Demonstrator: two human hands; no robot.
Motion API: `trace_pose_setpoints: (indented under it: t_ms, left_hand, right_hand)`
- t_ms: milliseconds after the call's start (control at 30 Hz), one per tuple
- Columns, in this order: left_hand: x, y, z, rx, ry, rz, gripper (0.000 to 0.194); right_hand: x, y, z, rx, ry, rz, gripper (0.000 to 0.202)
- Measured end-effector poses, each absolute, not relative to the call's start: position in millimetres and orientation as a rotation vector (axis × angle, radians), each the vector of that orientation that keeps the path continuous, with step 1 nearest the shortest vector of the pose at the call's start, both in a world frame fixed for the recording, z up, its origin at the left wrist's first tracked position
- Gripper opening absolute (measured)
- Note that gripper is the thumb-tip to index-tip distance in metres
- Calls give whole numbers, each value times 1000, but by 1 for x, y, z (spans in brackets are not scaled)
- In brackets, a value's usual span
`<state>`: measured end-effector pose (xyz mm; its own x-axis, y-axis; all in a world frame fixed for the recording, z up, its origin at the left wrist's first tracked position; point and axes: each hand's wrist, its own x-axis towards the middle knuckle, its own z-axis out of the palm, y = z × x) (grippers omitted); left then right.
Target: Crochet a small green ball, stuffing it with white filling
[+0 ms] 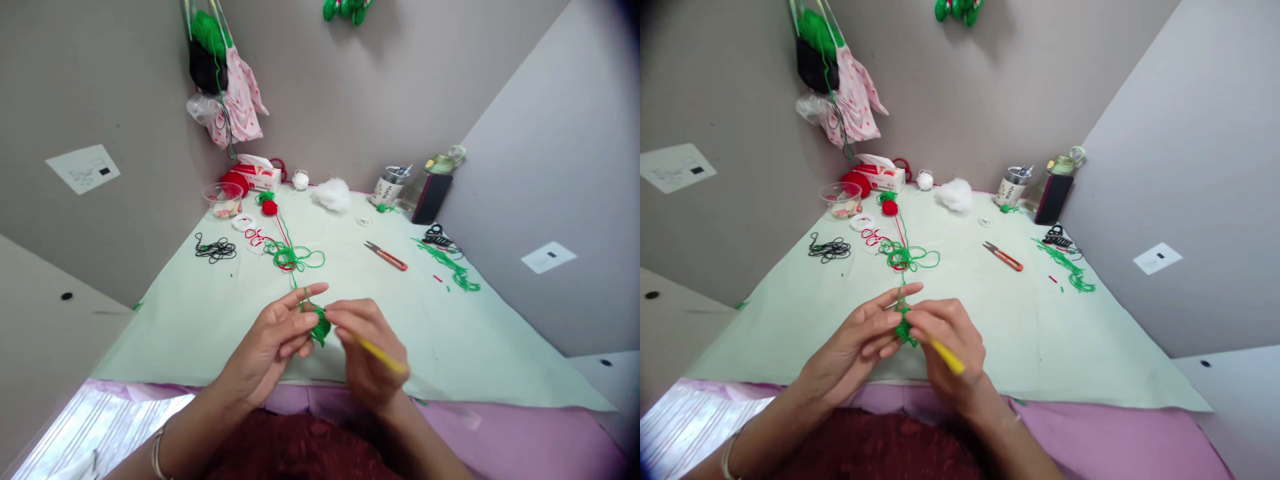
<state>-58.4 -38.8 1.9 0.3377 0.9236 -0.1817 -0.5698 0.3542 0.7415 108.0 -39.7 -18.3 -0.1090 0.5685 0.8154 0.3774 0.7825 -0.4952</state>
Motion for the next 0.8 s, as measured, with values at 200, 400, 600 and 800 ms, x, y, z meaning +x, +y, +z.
trace_pose_setpoints:
  t_ms: [200,400,600,800]
  left_hand:
    - [-59,-37,3,759,657,1102,41]
    - [-54,-39,-3,868,813,1221,40]
    - [-60,-33,-2,594,645,1012,34]
    - [-62,-34,-2,750,688,1099,30]
  right_hand:
    - [103,-31,-9,-711,-1357,858,22]
    - [100,-39,-17,-807,-1578,480,26]
    - [105,-38,-17,-796,-1561,375,30]
    - [105,-31,-9,-702,-1301,946,18]
